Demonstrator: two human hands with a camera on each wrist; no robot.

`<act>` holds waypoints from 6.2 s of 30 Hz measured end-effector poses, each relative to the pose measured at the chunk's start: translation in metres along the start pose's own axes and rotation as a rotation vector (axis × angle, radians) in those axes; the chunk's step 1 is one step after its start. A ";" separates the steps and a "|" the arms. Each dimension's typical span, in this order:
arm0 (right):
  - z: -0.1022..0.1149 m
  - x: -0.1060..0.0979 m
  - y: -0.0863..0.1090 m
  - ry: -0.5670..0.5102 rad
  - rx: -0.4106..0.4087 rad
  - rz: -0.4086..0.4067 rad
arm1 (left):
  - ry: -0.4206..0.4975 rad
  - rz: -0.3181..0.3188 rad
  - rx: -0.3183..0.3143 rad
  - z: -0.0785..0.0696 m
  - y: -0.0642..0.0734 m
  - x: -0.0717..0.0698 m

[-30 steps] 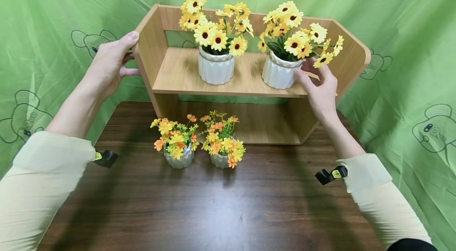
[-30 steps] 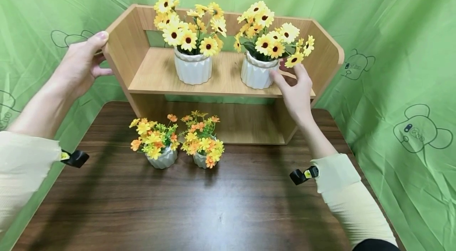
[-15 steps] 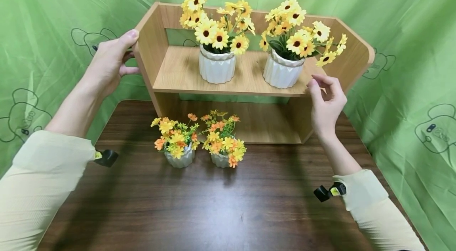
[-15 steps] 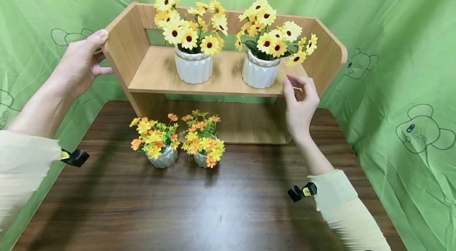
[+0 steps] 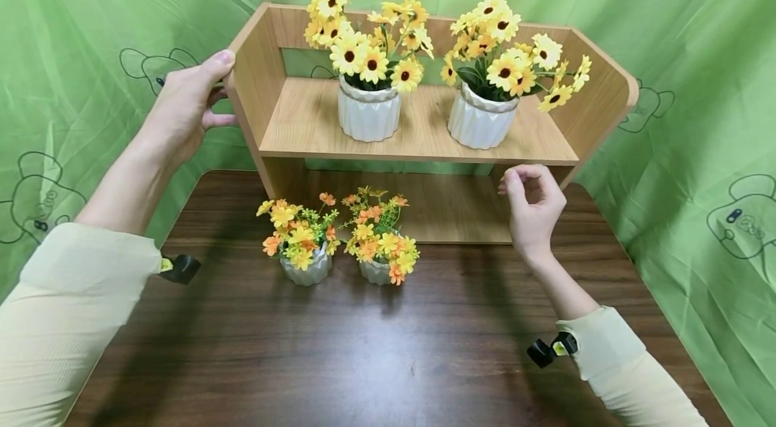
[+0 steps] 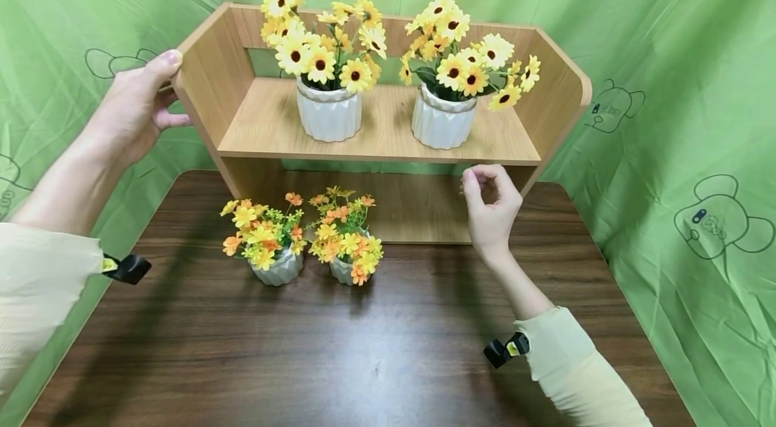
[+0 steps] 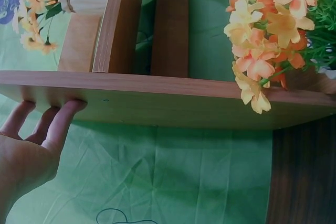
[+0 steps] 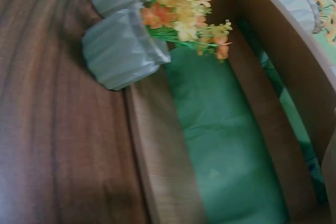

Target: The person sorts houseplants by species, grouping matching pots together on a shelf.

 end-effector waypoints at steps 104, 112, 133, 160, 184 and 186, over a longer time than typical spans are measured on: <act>-0.106 0.100 0.158 0.170 0.492 0.933 | -0.006 0.008 0.003 0.000 0.001 0.001; -0.107 0.093 0.155 0.199 0.483 0.919 | -0.007 0.010 0.004 0.000 0.001 0.001; -0.099 0.060 0.130 0.177 0.450 0.881 | -0.013 0.005 -0.009 0.001 0.000 0.001; -0.112 0.021 0.082 0.400 0.474 0.799 | -0.026 -0.003 -0.001 0.000 0.001 0.002; -0.142 0.002 0.056 0.505 0.487 0.782 | -0.037 -0.007 0.002 0.000 0.000 0.001; -0.145 0.001 0.054 0.510 0.495 0.776 | -0.033 -0.008 0.002 0.000 0.000 0.001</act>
Point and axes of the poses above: each hand's wrist, its own y-axis away from the middle knuckle, its own x-axis out of the palm, z = x × y, the point moved 6 cm from there along -y, towards the middle knuckle, and after that the axes turned 3 degrees about y, right-handed, at the moved point
